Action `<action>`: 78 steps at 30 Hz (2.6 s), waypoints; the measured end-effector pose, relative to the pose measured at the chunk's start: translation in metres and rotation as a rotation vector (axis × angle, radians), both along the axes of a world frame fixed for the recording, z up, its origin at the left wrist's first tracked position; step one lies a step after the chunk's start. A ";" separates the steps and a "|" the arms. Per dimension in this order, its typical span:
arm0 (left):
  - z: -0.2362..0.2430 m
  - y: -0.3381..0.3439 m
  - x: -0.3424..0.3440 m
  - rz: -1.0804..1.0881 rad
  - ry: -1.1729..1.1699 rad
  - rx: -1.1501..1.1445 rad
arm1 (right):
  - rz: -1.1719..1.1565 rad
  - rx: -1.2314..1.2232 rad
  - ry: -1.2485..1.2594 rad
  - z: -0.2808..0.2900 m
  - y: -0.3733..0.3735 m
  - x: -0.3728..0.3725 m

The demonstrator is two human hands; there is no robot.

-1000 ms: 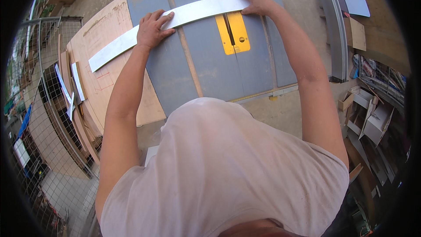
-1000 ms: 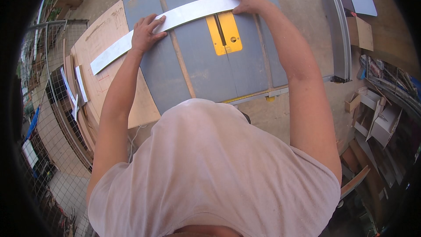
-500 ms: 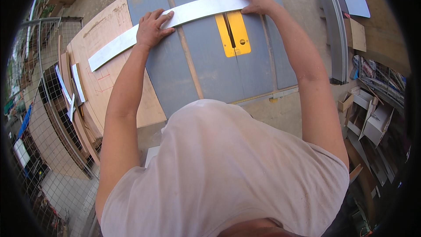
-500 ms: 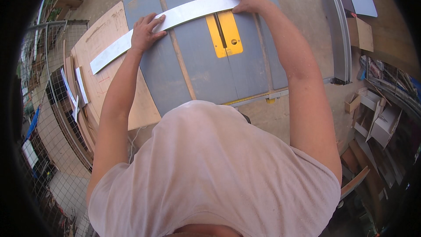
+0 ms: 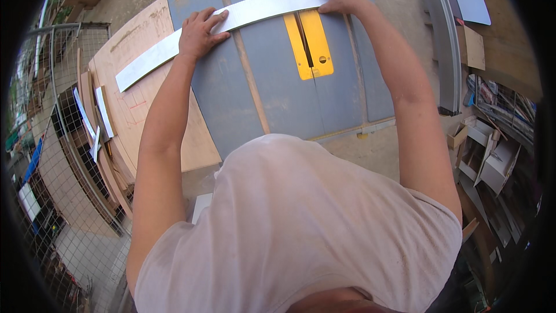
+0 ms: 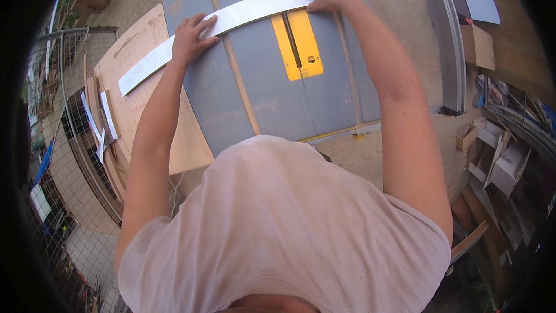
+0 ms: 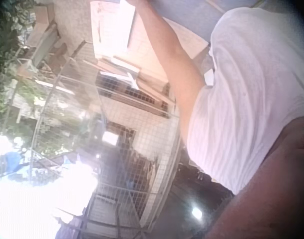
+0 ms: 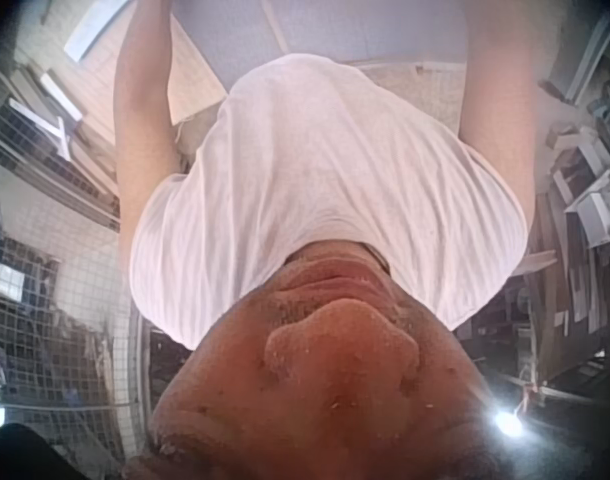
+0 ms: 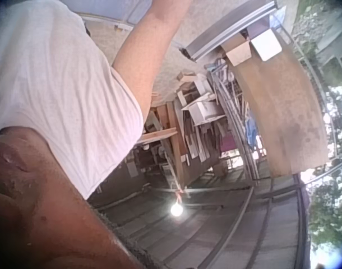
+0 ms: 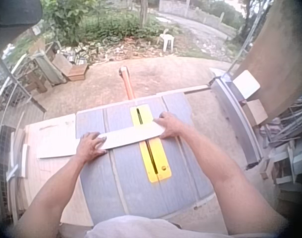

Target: The person adjusts the table saw fence and then repeatedly feeds long white wooden planks through the spinning blade to trim their edges. The person handles the planks one at a time, guiding them along the fence and collecting the cut pieces.

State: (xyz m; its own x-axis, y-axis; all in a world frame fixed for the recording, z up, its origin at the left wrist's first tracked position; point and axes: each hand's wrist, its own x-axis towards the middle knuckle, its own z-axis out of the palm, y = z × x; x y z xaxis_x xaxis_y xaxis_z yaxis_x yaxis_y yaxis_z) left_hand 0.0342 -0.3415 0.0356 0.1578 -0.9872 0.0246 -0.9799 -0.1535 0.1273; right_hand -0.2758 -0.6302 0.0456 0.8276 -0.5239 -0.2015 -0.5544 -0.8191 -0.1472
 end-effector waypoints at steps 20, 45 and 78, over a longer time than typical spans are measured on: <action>0.013 -0.045 0.045 -0.018 0.167 -0.068 | 0.184 0.230 -0.185 0.009 -0.075 0.031; 0.106 0.067 -0.072 0.134 1.081 0.394 | 0.036 0.628 0.130 0.130 0.047 -0.100; 0.010 0.126 -0.118 -0.109 0.242 0.022 | 0.073 0.171 0.018 0.025 0.133 -0.125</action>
